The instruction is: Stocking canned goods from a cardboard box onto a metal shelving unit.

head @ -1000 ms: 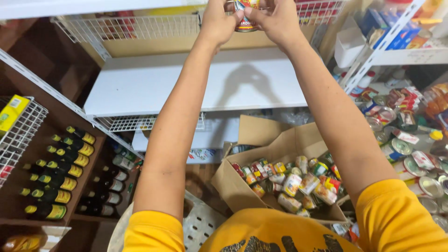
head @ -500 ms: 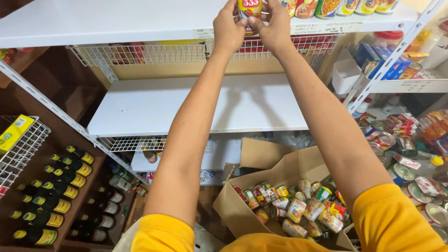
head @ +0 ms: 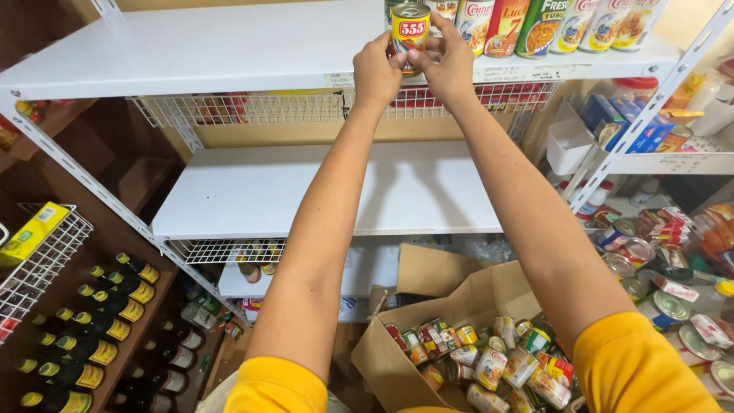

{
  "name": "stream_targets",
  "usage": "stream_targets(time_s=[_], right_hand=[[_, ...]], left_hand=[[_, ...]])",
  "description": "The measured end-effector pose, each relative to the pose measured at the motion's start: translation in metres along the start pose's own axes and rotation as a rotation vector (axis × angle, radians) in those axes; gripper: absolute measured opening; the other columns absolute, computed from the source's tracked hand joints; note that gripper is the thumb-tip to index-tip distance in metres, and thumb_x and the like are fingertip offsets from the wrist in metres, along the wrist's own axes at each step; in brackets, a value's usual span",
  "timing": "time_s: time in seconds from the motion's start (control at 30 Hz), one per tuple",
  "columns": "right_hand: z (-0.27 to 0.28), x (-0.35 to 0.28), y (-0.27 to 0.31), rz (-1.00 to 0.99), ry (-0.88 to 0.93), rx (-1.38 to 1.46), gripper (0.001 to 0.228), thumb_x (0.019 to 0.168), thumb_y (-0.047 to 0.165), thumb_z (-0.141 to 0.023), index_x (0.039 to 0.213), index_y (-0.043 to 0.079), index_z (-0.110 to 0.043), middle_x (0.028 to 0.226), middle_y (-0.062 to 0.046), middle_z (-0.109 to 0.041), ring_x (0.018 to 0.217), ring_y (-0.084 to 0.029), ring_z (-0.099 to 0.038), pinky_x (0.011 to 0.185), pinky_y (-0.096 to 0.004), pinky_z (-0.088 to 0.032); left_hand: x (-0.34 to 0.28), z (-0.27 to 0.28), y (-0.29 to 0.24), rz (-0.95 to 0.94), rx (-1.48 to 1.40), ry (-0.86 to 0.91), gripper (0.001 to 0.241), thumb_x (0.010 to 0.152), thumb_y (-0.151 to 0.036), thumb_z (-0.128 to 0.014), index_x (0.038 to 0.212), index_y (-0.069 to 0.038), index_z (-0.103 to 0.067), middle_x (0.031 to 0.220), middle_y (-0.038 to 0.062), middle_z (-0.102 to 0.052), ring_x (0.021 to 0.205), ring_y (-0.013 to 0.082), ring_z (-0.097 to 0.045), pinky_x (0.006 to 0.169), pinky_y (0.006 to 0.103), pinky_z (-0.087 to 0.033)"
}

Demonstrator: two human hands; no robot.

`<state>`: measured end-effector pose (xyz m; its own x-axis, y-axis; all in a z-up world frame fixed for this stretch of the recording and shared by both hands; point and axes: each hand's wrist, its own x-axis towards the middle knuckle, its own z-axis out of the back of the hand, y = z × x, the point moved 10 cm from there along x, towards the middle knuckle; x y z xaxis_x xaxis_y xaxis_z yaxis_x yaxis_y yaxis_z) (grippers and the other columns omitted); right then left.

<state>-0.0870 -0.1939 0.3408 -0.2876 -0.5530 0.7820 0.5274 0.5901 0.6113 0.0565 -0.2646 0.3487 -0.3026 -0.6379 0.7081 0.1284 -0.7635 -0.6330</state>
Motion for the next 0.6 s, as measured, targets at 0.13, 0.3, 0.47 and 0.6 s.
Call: stream_targets(time_s=[0.13, 0.3, 0.47, 0.6], right_hand=[[0.007, 0.008, -0.028, -0.066, -0.029, 0.034, 0.043, 0.092, 0.001, -0.082, 0.128, -0.005, -0.059, 0.112, -0.008, -0.078, 0.1, -0.013, -0.078, 0.086, -0.028, -0.067], [0.013, 0.003, 0.002, 0.016, -0.119, -0.257, 0.028, 0.083, 0.013, -0.089, 0.102, -0.002, -0.075, 0.091, -0.009, -0.08, 0.082, -0.012, -0.077, 0.073, -0.027, -0.062], [0.014, 0.006, 0.017, -0.039, -0.132, -0.442, 0.03, 0.079, 0.019, -0.093, 0.092, -0.003, -0.077, 0.079, -0.012, -0.077, 0.069, -0.013, -0.075, 0.064, -0.029, -0.058], [0.013, 0.012, 0.007, -0.077, -0.118, -0.453, 0.028, 0.079, 0.022, -0.091, 0.085, -0.001, -0.077, 0.072, -0.01, -0.076, 0.064, -0.012, -0.074, 0.06, -0.028, -0.057]], left_hand=[[0.004, -0.004, 0.005, -0.008, 0.082, -0.056, 0.018, 0.088, -0.013, -0.076, 0.102, -0.005, -0.07, 0.095, 0.018, -0.076, 0.091, 0.0374, -0.072, 0.08, 0.0474, -0.054], [0.007, -0.002, 0.0, 0.001, 0.148, -0.066, 0.02, 0.084, -0.015, -0.077, 0.099, -0.004, -0.07, 0.09, 0.021, -0.071, 0.089, 0.04, -0.069, 0.077, 0.0508, -0.053], [0.014, -0.013, 0.016, 0.021, 0.227, -0.031, 0.017, 0.087, -0.018, -0.076, 0.098, -0.005, -0.072, 0.093, 0.019, -0.073, 0.091, 0.0397, -0.07, 0.078, 0.0507, -0.055], [0.017, -0.013, 0.017, 0.045, 0.251, -0.031, 0.018, 0.089, -0.021, -0.075, 0.099, -0.006, -0.073, 0.093, 0.018, -0.073, 0.089, 0.0396, -0.071, 0.076, 0.0495, -0.057]])
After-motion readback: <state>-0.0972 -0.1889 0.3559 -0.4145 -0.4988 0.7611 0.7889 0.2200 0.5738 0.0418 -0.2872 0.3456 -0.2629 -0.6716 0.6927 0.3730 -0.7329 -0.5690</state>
